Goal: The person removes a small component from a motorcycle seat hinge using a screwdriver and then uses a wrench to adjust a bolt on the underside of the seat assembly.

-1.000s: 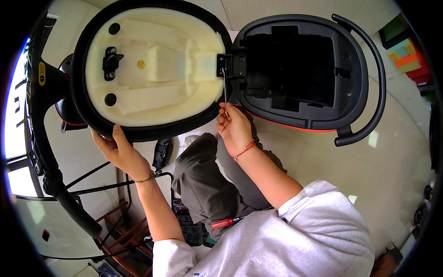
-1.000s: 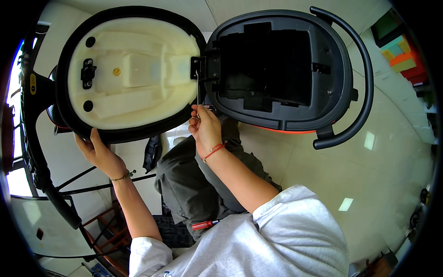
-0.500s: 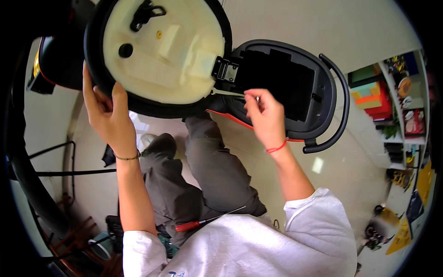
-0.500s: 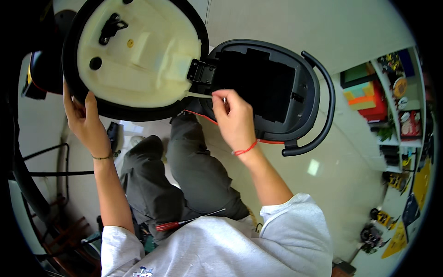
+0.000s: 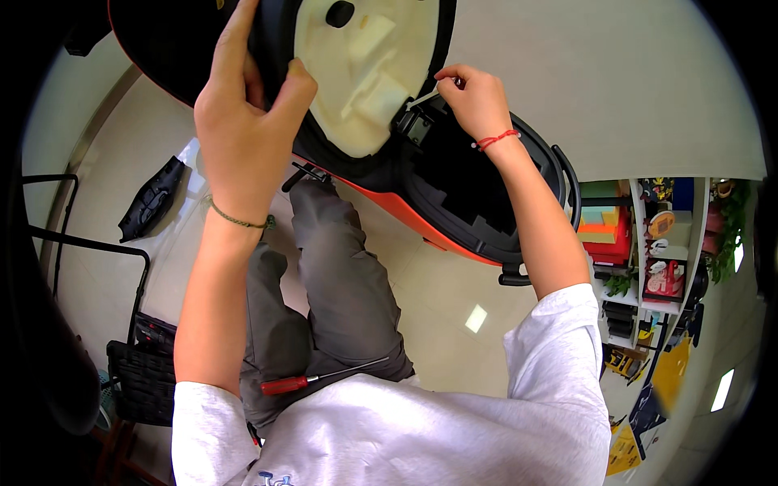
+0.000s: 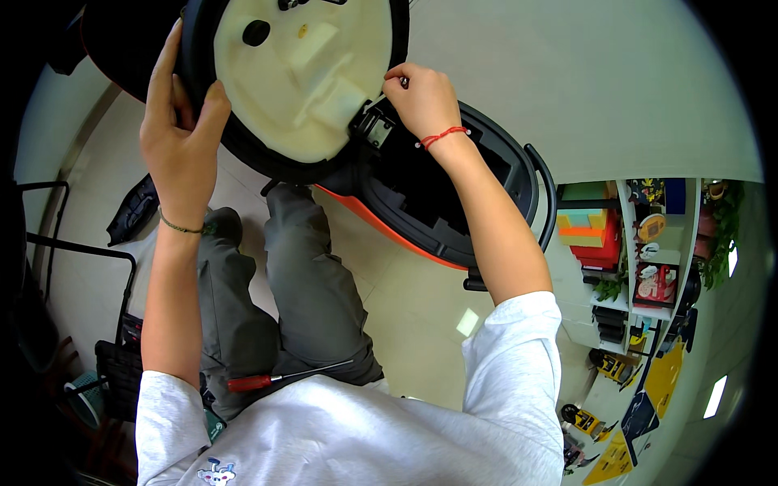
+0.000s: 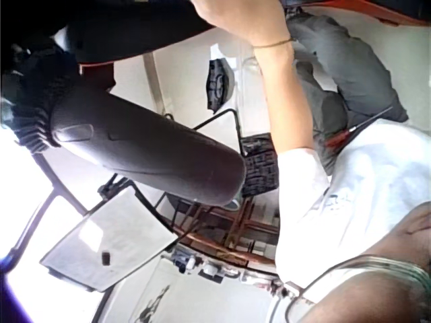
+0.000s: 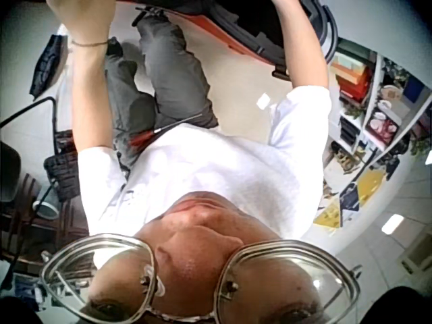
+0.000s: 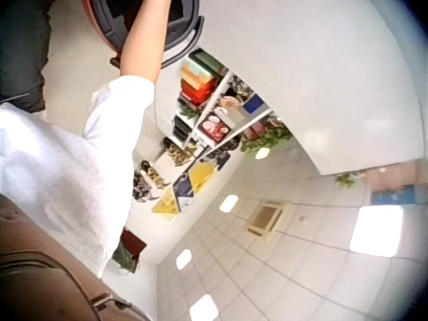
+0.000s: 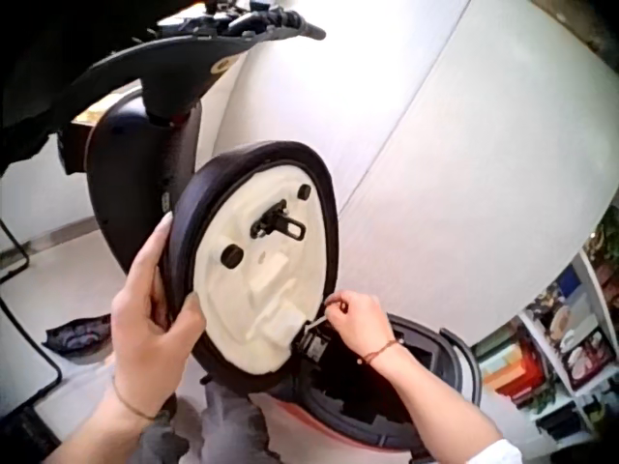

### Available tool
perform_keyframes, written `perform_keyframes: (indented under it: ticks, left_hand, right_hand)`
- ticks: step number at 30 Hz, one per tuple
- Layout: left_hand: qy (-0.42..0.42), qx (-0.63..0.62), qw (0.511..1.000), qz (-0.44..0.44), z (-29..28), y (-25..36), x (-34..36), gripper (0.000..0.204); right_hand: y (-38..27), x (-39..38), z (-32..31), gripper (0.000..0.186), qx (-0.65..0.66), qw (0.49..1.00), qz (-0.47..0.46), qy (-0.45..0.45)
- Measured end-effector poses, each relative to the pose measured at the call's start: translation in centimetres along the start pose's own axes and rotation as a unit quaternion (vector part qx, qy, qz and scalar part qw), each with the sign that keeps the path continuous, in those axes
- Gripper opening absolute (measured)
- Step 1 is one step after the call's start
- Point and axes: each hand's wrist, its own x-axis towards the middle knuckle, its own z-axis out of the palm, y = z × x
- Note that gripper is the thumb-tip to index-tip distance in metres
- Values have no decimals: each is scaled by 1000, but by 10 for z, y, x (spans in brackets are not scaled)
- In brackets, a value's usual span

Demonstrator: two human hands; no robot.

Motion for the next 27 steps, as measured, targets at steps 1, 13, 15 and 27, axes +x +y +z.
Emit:
perform_keyframes:
  ticks: [1,13,15,27]
  left_hand:
    - [-2,1,1000,-2,-1,0,0,65]
    - [15,16,1000,-9,-1,5,2,73]
    - [14,35,999,-10,0,14,2,72]
    - [29,59,998,-3,4,15,2,70]
  right_hand:
    - [0,3,2,23,-7,1000,7,0]
    - [-25,7,3,31,-14,994,-7,-106]
    - [-26,8,2,33,-22,991,-19,-133]
    - [-36,33,17,36,-86,969,-122,-198]
